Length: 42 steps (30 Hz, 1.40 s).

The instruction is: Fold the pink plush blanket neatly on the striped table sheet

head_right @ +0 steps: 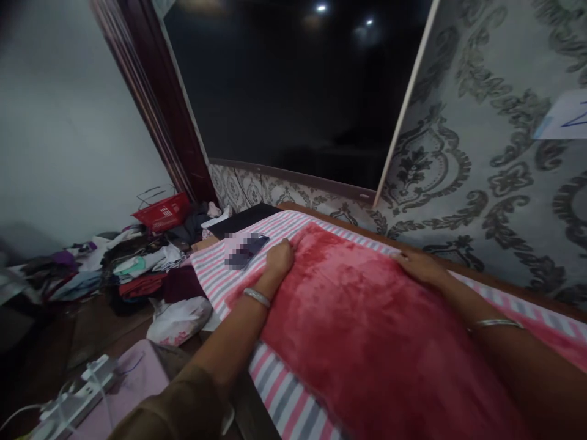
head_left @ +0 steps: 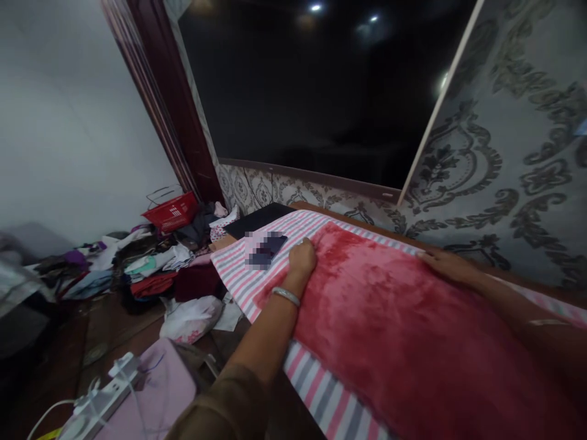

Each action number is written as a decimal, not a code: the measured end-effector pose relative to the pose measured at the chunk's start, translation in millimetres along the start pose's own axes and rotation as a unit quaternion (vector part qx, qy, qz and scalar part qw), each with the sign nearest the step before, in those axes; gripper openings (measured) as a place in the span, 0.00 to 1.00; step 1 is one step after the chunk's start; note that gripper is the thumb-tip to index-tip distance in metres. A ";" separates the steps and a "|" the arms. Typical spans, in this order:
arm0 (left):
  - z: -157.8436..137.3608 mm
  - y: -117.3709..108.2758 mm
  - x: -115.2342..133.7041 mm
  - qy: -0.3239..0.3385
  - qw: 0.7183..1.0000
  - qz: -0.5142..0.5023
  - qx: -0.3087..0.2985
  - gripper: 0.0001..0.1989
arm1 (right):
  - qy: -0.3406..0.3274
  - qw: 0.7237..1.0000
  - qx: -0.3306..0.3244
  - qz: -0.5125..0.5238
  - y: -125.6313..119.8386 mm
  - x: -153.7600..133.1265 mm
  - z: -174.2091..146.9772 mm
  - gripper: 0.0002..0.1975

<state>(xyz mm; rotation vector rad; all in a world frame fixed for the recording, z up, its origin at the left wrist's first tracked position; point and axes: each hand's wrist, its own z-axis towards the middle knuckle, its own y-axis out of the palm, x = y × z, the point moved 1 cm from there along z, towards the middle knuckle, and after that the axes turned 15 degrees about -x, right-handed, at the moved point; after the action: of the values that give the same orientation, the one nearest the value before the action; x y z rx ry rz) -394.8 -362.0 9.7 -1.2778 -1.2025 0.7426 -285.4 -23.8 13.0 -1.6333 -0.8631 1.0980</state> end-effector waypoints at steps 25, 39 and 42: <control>-32.5 -19.3 -15.6 -0.023 0.996 -0.013 -0.083 0.18 | -0.019 0.996 0.019 0.086 68.5 -197.0 76.4 0.20; -72.4 -20.5 -45.1 -0.050 0.999 -0.005 -0.018 0.12 | -0.017 0.995 0.073 0.071 43.1 -206.0 81.5 0.21; -68.4 -10.6 -46.5 -0.057 0.998 -0.020 -0.018 0.11 | -0.021 0.998 0.030 0.044 51.1 -200.8 89.8 0.22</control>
<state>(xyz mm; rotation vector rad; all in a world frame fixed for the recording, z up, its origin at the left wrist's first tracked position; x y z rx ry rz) -344.8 -428.4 17.0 -1.2522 -1.3350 0.7766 -436.9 -191.1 4.5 -1.6163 -0.7849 1.2124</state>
